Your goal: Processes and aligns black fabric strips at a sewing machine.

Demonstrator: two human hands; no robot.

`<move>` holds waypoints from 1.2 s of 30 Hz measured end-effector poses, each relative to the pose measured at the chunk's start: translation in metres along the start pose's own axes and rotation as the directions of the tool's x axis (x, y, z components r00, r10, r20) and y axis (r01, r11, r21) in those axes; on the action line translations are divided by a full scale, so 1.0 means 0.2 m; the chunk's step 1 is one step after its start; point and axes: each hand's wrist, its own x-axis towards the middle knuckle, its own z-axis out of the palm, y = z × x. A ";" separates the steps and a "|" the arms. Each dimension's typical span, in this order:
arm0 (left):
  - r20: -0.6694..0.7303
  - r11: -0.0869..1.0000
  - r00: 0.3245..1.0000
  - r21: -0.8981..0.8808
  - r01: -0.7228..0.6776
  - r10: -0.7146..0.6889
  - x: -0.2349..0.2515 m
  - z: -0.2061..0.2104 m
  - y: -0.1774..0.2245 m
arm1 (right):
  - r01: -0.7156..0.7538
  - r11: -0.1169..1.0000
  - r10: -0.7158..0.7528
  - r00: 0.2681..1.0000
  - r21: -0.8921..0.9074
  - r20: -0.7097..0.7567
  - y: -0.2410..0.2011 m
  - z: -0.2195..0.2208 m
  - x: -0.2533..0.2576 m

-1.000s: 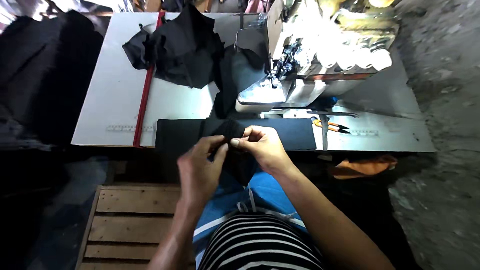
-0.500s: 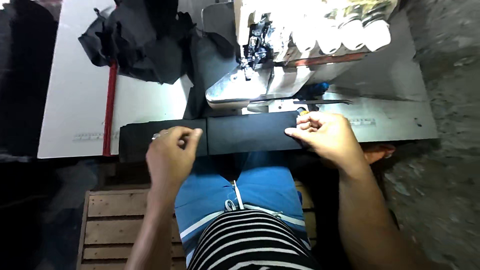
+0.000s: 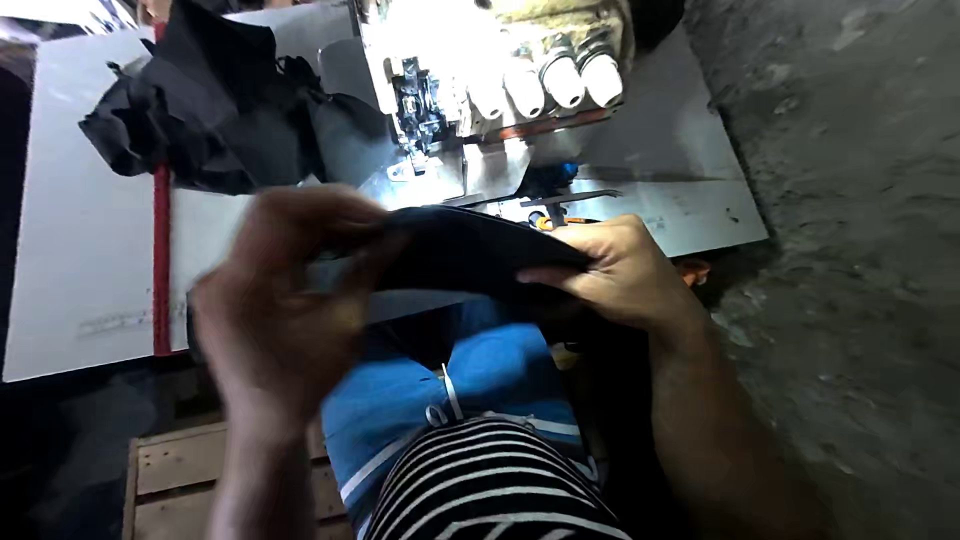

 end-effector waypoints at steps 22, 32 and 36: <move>-0.318 0.871 0.811 -0.204 0.447 -0.491 -0.59 -0.32 -0.31 | -0.302 0.772 0.405 0.912 0.560 -0.066 -0.17 0.38 -0.02; -0.359 0.871 0.794 -0.183 0.455 -0.490 -0.62 -0.28 -0.39 | -0.205 0.709 0.463 0.857 0.675 -0.225 -0.19 0.46 0.00; -0.354 0.872 0.797 -0.166 0.461 -0.489 -0.62 -0.28 -0.39 | -0.219 0.749 0.483 0.827 0.626 -0.288 -0.20 0.47 0.03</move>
